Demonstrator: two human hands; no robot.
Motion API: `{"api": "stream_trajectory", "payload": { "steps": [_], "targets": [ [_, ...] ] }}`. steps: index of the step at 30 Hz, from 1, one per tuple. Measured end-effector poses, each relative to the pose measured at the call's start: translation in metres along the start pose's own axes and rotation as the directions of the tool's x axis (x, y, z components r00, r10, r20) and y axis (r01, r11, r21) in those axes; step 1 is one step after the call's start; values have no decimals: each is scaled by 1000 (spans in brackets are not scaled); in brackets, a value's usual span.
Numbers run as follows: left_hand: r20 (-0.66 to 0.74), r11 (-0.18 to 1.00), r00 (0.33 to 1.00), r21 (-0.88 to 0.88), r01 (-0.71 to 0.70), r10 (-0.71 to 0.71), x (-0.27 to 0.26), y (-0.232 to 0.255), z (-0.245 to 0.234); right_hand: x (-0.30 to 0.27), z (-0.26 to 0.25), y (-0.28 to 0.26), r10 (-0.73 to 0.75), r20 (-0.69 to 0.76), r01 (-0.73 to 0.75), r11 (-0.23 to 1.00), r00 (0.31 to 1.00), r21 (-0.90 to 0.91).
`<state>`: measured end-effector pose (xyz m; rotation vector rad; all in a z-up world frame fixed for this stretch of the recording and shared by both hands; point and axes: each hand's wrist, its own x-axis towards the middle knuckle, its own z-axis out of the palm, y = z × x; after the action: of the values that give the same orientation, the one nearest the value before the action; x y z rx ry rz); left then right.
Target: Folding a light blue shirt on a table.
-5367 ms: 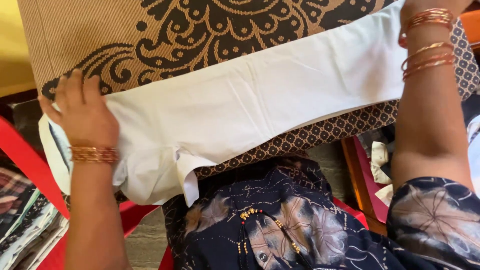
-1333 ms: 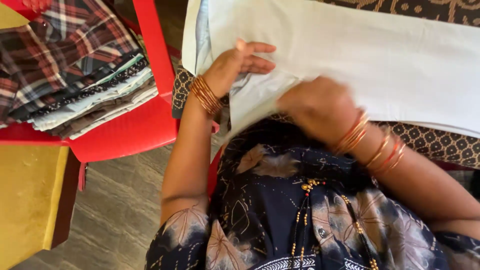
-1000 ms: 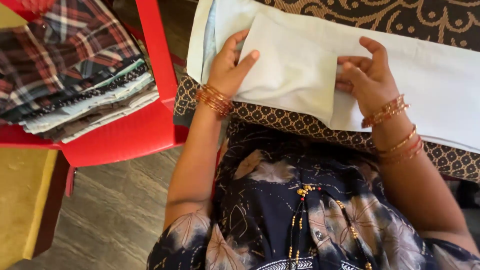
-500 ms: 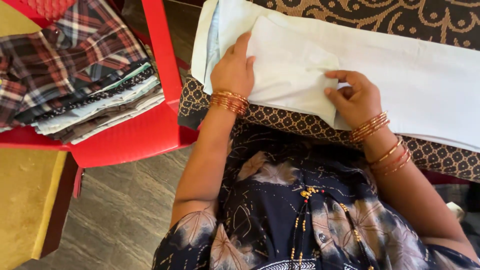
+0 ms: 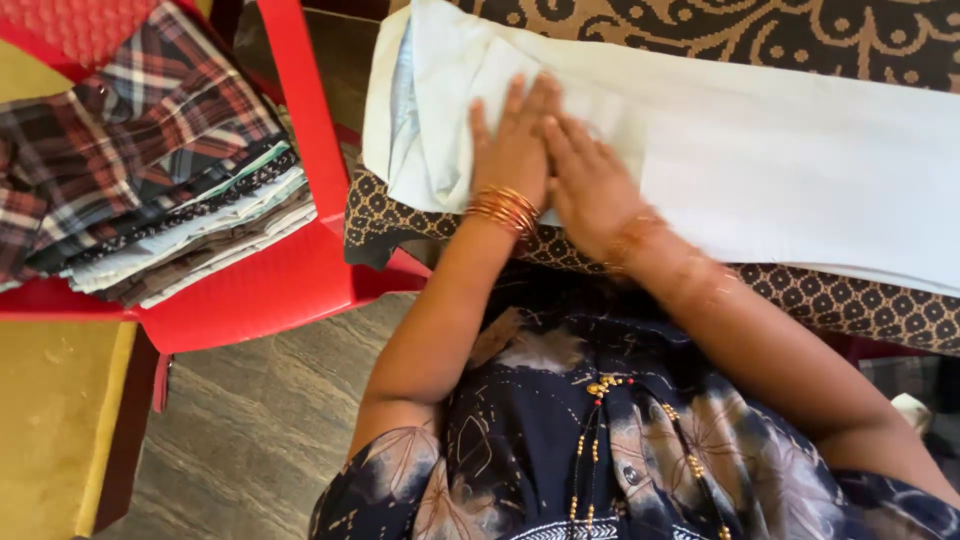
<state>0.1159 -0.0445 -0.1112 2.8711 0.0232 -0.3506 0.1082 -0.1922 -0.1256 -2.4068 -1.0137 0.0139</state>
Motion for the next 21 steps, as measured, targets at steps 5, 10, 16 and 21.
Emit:
{"api": "stream_trajectory", "payload": {
  "steps": [5,10,16,21],
  "targets": [
    [-133,994,989,68,81,-72,-25,-31,-24,-4,-42,26,276,175,-199,910,945,-364],
    [-72,968,967,40,247,-244,-36,-49,-35,-56,-103,119,669,68,-576,683,740,-449],
    [-258,986,958,67,151,-129,-28,3,-3,-68,-95,125,696,-91,-702,711,712,-50],
    [-338,962,928,265,-65,156,0,25,10,-9,-16,17,200,188,-159,964,962,-211]
  ]
}}
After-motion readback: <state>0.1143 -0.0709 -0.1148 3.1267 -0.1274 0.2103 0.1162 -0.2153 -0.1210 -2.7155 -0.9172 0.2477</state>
